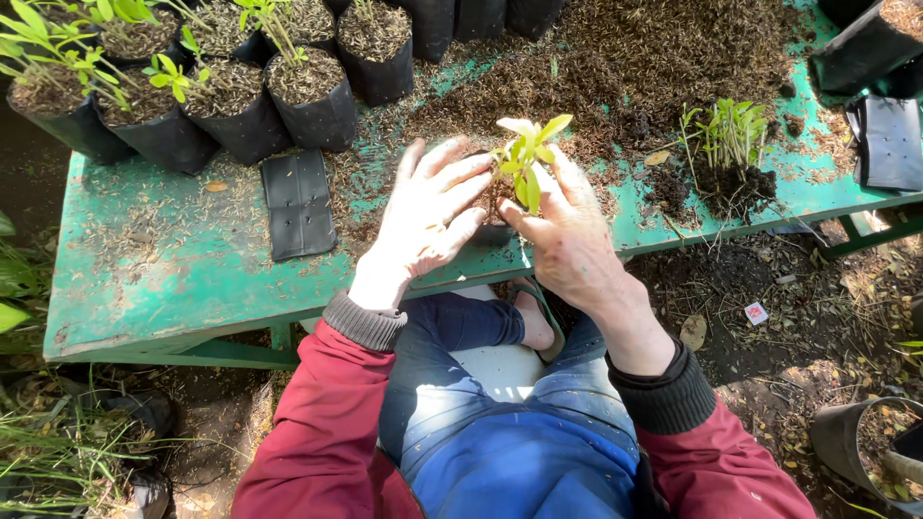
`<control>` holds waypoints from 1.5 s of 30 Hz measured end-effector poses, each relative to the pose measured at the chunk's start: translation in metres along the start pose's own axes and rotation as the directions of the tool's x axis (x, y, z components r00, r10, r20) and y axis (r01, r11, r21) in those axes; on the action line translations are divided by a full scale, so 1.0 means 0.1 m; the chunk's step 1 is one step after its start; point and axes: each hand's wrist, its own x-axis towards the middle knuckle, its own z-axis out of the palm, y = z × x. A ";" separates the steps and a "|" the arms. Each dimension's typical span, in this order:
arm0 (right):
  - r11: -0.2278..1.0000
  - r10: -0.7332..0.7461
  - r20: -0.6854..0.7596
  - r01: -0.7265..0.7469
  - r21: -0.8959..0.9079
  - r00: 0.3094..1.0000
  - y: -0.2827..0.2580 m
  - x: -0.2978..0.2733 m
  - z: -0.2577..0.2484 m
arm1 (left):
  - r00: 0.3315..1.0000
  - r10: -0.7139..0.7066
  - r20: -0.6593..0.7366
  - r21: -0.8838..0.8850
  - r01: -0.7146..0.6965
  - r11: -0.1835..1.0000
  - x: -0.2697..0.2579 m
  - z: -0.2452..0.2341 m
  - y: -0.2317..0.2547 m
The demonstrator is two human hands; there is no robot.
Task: The person prepares a small black plastic potting bag, fills it with soil from a pile on the table, and then transplants a small green seedling into the bag, securing it with more soil.
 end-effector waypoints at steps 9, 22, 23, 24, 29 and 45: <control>0.986 0.136 -0.020 -0.133 0.102 0.990 -0.18 0.10 -0.20 | 0.968 -0.208 -0.143 -0.206 0.176 0.963 0.00 0.09 0.05; 0.954 0.209 -0.078 -0.185 0.236 0.975 0.23 0.00 0.06 | 0.973 -0.195 -0.125 -0.266 0.157 0.951 0.03 0.17 -0.10; 0.951 0.204 -0.050 -0.185 0.249 0.978 0.23 0.06 0.04 | 0.972 -0.203 -0.121 -0.300 0.159 0.941 0.04 0.18 -0.11; 0.947 0.203 -0.023 -0.191 0.258 0.979 0.23 0.11 0.02 | 0.972 -0.206 -0.115 -0.337 0.157 0.928 0.06 0.21 -0.11; 0.914 0.229 0.106 -0.251 0.319 0.968 0.17 0.14 -0.03 | 0.968 -0.241 -0.070 -0.381 0.197 0.903 0.08 0.16 -0.02; 0.936 0.314 -0.308 -0.237 0.262 0.898 1.11 -0.69 1.03 | 0.827 -0.559 0.060 -0.477 0.515 0.712 -0.34 -0.05 0.13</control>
